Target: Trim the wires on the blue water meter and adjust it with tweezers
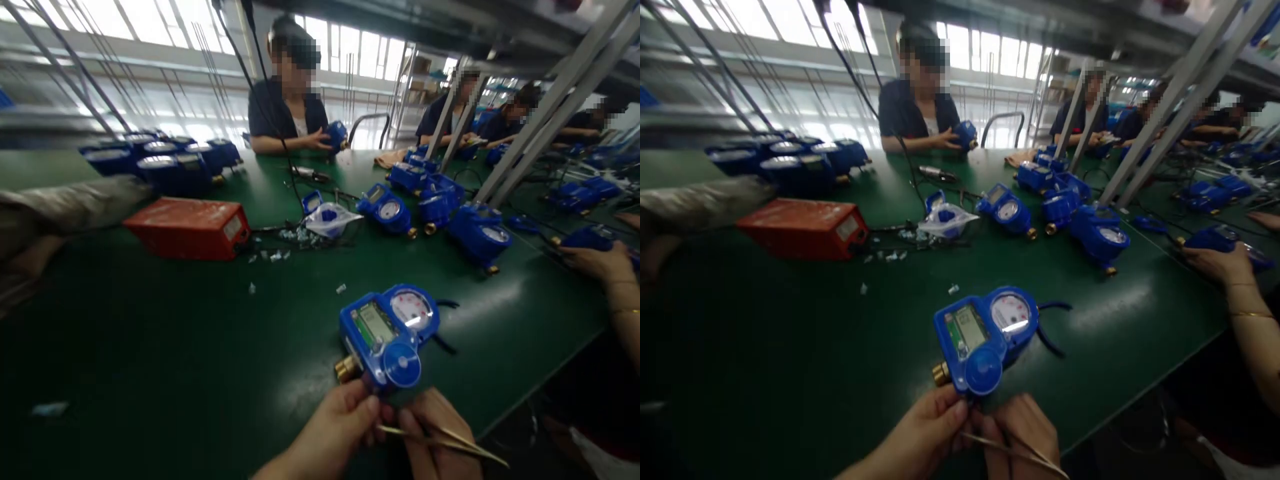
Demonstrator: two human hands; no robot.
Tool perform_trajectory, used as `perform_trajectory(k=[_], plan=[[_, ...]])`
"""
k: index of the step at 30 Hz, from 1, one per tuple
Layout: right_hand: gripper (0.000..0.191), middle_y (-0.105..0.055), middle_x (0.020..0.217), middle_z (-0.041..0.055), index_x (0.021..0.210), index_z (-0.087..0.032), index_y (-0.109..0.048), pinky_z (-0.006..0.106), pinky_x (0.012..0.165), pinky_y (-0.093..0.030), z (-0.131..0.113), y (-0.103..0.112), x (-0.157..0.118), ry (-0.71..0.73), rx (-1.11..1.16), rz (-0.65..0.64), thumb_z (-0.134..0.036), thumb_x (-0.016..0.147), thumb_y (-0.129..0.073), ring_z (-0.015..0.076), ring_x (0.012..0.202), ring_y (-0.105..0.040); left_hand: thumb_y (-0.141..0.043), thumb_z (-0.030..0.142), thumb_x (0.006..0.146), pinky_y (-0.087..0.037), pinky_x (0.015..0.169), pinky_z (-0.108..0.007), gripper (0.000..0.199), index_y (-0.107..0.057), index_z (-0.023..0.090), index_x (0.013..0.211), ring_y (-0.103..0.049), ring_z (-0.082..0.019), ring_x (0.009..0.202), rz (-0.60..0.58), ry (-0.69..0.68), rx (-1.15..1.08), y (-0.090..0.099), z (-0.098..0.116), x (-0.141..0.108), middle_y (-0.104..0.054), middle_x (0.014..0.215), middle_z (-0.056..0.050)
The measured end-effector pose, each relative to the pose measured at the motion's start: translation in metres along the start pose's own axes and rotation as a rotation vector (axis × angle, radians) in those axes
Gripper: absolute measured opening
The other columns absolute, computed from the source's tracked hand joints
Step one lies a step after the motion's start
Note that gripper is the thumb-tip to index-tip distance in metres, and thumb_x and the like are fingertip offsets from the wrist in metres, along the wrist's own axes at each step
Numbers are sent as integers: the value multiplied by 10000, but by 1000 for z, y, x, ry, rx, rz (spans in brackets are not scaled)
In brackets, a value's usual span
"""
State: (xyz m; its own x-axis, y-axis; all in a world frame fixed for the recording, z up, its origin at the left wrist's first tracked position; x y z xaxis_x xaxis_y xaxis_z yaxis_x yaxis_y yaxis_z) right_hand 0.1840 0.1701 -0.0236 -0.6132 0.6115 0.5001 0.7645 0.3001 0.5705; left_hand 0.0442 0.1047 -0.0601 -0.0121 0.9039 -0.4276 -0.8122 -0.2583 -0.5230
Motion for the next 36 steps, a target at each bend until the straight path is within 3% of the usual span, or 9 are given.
perform_trajectory(k=[4,9,15,21,26,30,34,36], plan=[[174,-608,772,18,894,-185,-594,263,635,-431,0,7,-5,-2,60,-36,-97,931,-449,127,709,-567,-777,505,761,-344,616,-218,433,-672,104,887,-491,-101,666,-22,32,-30,-1,-5,4,-645,822,-65],[154,-566,743,11,866,-166,-573,255,641,-398,-9,9,5,18,18,-12,-76,927,-464,120,693,-520,-751,507,783,-348,634,-241,426,-658,111,907,-488,-116,689,-65,11,-19,-5,-1,3,-633,851,-53],[152,-635,821,37,929,-163,-606,283,722,-434,-9,7,8,8,0,-54,-84,930,-475,147,768,-567,-711,523,815,-346,647,-252,428,-635,116,924,-489,-122,697,-96,3,14,-3,-4,4,-603,808,-35],[156,-648,852,74,965,-123,-616,304,784,-442,-20,11,16,100,-133,-92,-67,931,-473,177,860,-595,-683,529,830,-348,620,-244,417,-615,119,865,-452,-105,648,-135,-26,31,-4,-2,4,-562,747,-7],[113,-596,720,59,839,-135,-605,330,728,-427,-27,10,15,156,-288,-191,-77,909,-536,184,738,-568,-633,555,856,-350,607,-245,448,-622,108,889,-435,-110,656,-144,-58,72,-8,0,2,-554,758,-16],[126,-598,705,57,854,-140,-622,322,657,-406,-26,9,10,129,-362,-161,-109,926,-523,181,680,-550,-585,565,880,-377,618,-256,451,-611,115,856,-453,-121,659,-134,-69,122,-10,1,1,-556,746,-21],[103,-646,791,53,966,-142,-630,280,681,-445,-21,10,8,140,-278,-149,-100,908,-556,164,736,-594,-576,565,881,-386,602,-259,445,-597,125,824,-472,-121,629,-119,-76,164,-10,1,0,-571,710,-21],[107,-647,785,35,915,-163,-628,262,676,-454,-18,11,8,51,-154,-140,-100,913,-541,148,736,-607,-568,563,885,-383,591,-260,439,-599,128,834,-477,-120,617,-107,-80,174,-11,1,0,-580,701,-22]])
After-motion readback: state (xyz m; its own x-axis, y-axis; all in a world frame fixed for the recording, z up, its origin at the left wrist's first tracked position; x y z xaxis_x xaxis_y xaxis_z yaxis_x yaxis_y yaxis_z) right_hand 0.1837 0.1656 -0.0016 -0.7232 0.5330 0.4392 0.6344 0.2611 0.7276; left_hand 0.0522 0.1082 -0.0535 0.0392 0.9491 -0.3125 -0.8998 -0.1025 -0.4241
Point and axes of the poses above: each hand's wrist, its own x-axis towards the middle knuckle, its own y-axis out of the back of the hand, z = x × y, the point moved 3 cm from there along x, towards the middle knuckle
